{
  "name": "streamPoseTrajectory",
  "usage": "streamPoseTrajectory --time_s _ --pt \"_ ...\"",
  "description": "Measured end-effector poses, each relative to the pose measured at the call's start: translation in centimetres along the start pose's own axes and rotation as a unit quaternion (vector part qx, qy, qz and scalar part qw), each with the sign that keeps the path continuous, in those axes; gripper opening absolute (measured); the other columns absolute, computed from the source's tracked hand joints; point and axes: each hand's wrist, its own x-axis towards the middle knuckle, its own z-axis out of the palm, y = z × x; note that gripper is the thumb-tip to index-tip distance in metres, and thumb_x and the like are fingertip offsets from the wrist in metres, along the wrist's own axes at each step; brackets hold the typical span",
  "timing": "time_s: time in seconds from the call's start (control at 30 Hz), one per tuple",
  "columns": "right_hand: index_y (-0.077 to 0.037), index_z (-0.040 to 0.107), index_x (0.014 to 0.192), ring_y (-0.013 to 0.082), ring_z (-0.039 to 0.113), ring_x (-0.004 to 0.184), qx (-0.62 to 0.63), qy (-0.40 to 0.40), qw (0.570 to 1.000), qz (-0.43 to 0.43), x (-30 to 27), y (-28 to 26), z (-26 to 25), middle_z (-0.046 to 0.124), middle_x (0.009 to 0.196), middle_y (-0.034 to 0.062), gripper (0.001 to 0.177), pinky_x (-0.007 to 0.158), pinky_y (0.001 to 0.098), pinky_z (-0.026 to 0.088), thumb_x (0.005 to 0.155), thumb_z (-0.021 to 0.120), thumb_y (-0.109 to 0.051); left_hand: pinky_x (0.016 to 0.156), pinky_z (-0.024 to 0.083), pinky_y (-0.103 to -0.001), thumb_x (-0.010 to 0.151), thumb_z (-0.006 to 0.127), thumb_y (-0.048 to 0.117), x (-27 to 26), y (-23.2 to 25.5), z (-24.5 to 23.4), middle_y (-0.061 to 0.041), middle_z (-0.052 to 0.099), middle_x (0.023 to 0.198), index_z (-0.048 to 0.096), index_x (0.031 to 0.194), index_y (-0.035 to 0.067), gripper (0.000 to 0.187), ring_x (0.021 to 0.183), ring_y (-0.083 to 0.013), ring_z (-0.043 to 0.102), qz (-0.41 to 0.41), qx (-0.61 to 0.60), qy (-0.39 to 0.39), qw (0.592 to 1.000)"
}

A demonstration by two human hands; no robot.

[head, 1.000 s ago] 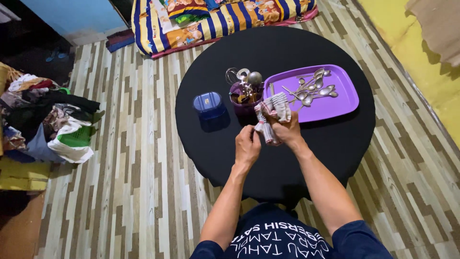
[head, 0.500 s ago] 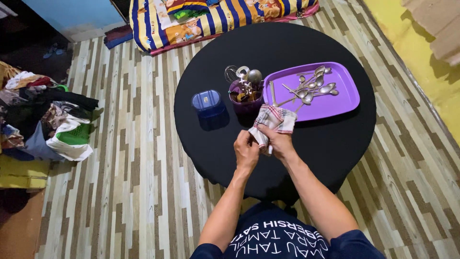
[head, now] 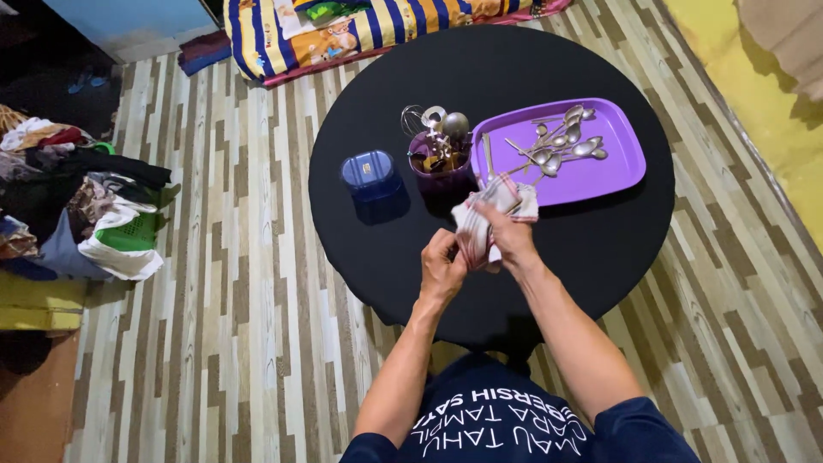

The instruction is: The person wipes multiple metal spoons and forks with a cloth on a black table. They pick each utensil from a purple tray, wipe it, and place it into a purple container. The process is repeated for several items.

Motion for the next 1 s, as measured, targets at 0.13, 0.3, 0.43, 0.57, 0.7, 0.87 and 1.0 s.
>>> streamPoseTrajectory --time_s 0.13,0.3,0.43,0.57,0.7,0.87,1.0 --pt "0.001 0.068 0.124 0.0274 0.069 0.112 -0.007 0.079 0.997 0.003 2.7 2.2 -2.1 0.072 0.118 0.0207 0.056 0.090 0.0451 0.057 0.083 0.087 -0.032 0.057 0.056 -0.028 0.081 0.074 -0.001 0.1 0.8 -0.5 -0.009 0.065 0.075 0.077 0.088 0.009 0.012 0.070 -0.0244 0.070 -0.033 0.006 0.013 0.999" --pt "-0.005 0.063 0.121 0.0140 0.067 0.083 0.047 -0.027 0.998 0.040 1.4 3.3 -4.2 0.069 0.098 0.0045 0.046 0.075 0.0334 0.064 0.091 0.080 -0.036 0.057 0.054 -0.026 0.093 0.069 0.008 -0.3 -0.8 0.3 -0.006 0.070 0.072 0.081 0.099 0.008 0.013 0.067 -0.0084 0.062 -0.197 -0.079 0.048 0.976" --pt "-0.006 0.066 0.121 0.0270 0.075 0.086 0.104 -0.124 0.985 0.065 4.9 15.2 -5.0 0.075 0.104 0.0123 0.048 0.075 0.0479 0.064 0.083 0.090 -0.023 0.057 0.053 -0.031 0.090 0.067 0.005 -1.2 -4.2 1.5 -0.009 0.072 0.070 0.079 0.090 0.009 0.014 0.068 -0.0100 0.064 -0.245 -0.074 0.039 0.966" --pt "-0.003 0.069 0.113 0.0288 0.076 0.071 0.094 -0.079 0.987 0.103 3.5 12.3 -3.0 0.076 0.093 0.0126 0.050 0.054 0.0484 0.064 0.075 0.096 -0.022 0.052 0.052 -0.030 0.090 0.067 0.009 -0.7 -5.7 1.5 -0.010 0.071 0.065 0.079 0.086 0.011 0.013 0.060 -0.0102 0.064 -0.282 -0.074 0.001 0.956" --pt "-0.006 0.071 0.110 0.0193 0.075 0.076 0.078 -0.026 0.995 0.060 2.2 10.0 -1.8 0.076 0.097 0.0071 0.039 0.059 0.0383 0.064 0.075 0.089 -0.009 0.050 0.057 -0.024 0.090 0.063 0.006 -0.5 -4.5 1.5 -0.011 0.071 0.064 0.079 0.089 0.010 0.017 0.057 -0.0132 0.070 -0.305 -0.110 -0.028 0.946" --pt "-0.005 0.071 0.117 0.0228 0.075 0.088 0.119 0.048 0.991 0.037 4.1 9.2 -2.4 0.075 0.105 0.0102 0.048 0.071 0.0418 0.064 0.076 0.094 -0.014 0.053 0.062 -0.028 0.093 0.067 0.003 -0.5 -1.7 -0.5 -0.021 0.072 0.070 0.076 0.102 -0.003 0.014 0.058 -0.0191 0.072 -0.295 -0.150 -0.046 0.943" --pt "-0.008 0.072 0.106 0.0170 0.072 0.093 0.130 -0.038 0.990 -0.049 6.1 9.5 -6.1 0.075 0.107 0.0055 0.022 0.087 0.0340 0.063 0.087 0.073 0.001 0.056 0.065 -0.030 0.095 0.066 0.001 -0.2 -2.5 -1.2 -0.024 0.072 0.079 0.073 0.107 -0.009 0.018 0.063 -0.0217 0.073 -0.301 -0.166 0.060 0.937"
